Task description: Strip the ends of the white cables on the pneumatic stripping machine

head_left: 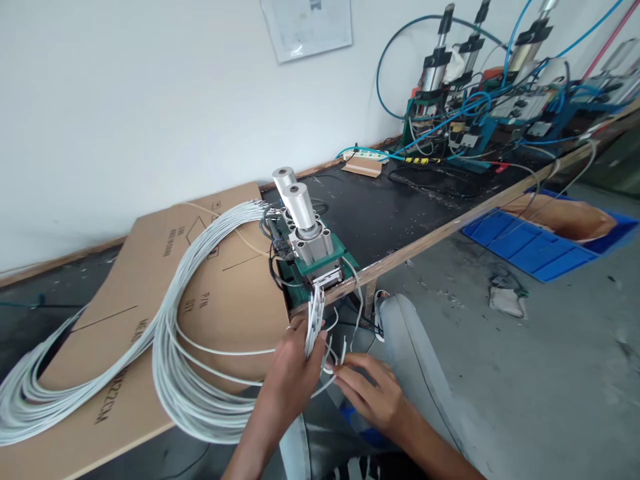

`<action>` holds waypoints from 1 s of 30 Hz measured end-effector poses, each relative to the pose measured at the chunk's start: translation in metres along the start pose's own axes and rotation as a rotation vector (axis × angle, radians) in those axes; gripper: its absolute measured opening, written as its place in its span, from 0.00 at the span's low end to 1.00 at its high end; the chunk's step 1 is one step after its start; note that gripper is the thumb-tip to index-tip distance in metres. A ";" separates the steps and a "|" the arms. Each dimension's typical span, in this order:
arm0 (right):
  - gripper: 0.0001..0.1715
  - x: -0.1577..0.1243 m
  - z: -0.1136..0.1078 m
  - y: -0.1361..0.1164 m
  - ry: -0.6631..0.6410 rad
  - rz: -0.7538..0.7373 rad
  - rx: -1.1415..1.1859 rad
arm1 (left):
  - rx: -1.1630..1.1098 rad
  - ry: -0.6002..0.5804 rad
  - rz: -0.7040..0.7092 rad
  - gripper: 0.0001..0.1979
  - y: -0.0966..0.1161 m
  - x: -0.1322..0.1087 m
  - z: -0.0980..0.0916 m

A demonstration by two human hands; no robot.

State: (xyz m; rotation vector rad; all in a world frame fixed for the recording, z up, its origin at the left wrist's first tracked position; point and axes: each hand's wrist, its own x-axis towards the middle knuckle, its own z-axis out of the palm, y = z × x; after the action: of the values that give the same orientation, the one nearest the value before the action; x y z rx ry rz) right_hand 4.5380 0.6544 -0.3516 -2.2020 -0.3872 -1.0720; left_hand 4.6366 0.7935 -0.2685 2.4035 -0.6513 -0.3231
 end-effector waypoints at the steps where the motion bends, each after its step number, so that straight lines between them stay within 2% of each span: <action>1: 0.10 -0.002 0.004 0.001 0.014 0.003 -0.019 | 0.093 -0.070 -0.026 0.16 0.001 0.004 -0.001; 3: 0.09 -0.007 0.011 0.002 0.014 0.023 -0.030 | 0.206 -0.198 -0.073 0.15 0.003 0.010 0.000; 7: 0.12 -0.015 0.022 0.005 -0.004 0.047 -0.014 | 0.283 -0.342 -0.109 0.16 0.005 0.007 0.004; 10: 0.12 -0.021 0.026 0.004 0.017 0.033 0.003 | 0.350 -0.391 -0.145 0.18 0.005 -0.004 0.006; 13: 0.12 -0.026 0.026 0.003 0.034 0.036 0.031 | 0.393 -0.386 -0.199 0.21 0.010 -0.019 0.002; 17: 0.10 -0.025 0.022 0.004 0.044 0.054 0.034 | 0.399 -0.327 -0.257 0.21 0.011 -0.045 -0.008; 23: 0.10 -0.024 0.019 0.007 0.026 0.057 0.050 | 0.225 -0.295 -0.221 0.22 -0.017 -0.078 -0.009; 26: 0.11 -0.021 0.022 0.012 0.017 0.063 0.042 | 0.107 -0.084 -0.105 0.21 -0.016 -0.071 -0.014; 28: 0.11 -0.014 0.025 0.018 0.030 0.064 0.042 | 0.040 0.065 -0.027 0.18 -0.007 -0.058 -0.025; 30: 0.11 -0.003 0.028 0.027 0.059 0.067 0.038 | -0.042 0.140 0.004 0.16 0.004 -0.039 -0.038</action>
State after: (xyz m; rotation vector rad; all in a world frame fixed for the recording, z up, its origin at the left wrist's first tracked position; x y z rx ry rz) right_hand 4.5670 0.6529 -0.3786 -2.1297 -0.3035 -1.0829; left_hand 4.6163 0.8303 -0.2337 2.3592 -0.5796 -0.1629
